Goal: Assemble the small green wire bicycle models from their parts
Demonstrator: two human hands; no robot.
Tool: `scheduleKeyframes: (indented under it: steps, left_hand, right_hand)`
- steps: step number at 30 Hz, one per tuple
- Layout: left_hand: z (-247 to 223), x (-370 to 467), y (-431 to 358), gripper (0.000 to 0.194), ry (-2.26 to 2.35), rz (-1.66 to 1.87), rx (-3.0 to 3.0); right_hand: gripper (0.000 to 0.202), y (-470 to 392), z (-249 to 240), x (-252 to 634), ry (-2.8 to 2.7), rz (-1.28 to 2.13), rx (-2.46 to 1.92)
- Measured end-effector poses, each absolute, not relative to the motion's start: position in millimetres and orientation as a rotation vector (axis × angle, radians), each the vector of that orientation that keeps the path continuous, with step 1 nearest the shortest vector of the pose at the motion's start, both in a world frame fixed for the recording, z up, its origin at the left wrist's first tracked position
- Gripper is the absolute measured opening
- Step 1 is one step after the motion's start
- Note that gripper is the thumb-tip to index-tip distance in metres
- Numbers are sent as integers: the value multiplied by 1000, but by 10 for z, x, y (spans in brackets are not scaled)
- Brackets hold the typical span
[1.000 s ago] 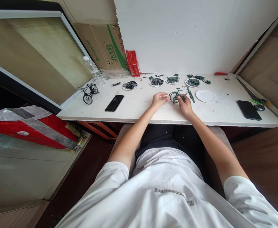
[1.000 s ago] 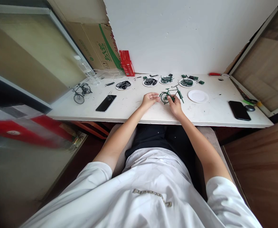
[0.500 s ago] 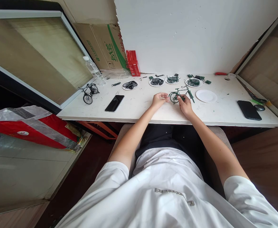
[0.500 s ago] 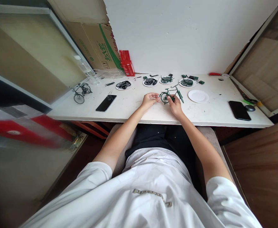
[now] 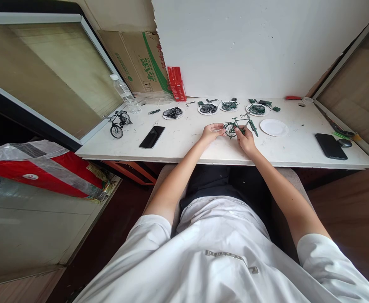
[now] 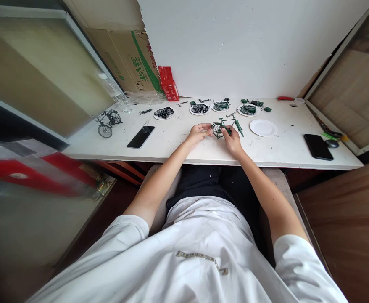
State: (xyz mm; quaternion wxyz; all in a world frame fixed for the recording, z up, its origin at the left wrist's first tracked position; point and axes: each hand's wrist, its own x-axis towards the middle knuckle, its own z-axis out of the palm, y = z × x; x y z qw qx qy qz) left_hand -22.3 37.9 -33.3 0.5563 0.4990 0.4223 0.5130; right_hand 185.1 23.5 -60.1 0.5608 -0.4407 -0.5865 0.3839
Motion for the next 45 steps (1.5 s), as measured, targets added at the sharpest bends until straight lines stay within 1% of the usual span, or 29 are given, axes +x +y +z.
scheduleKeyframes:
  steps: [3, 14, 29, 33, 39, 45]
  left_hand:
    - [-318, -229, 374, 48, 991, 1195, 1177]
    - [-291, -223, 354, 41, 953, 1161, 1126]
    - [-381, -251, 439, 53, 955, 1100, 1157]
    - [-411, -252, 470, 53, 944, 1092, 1155]
    - [-473, -256, 524, 47, 872, 1112, 1159]
    - [-481, -256, 523, 50, 854, 1119, 1171]
  right_hand:
    - [64, 247, -615, 1856, -1389, 922, -1031]
    - [62, 204, -579, 1847, -1374, 934, -1059]
    - [64, 190, -562, 1842, -1416, 929, -1045]
    - [64, 191, -567, 1836, -1412, 947, -1055]
    - [65, 211, -591, 1839, -1394, 986, -1048]
    - [63, 193, -579, 1844, -1393, 996, -1020]
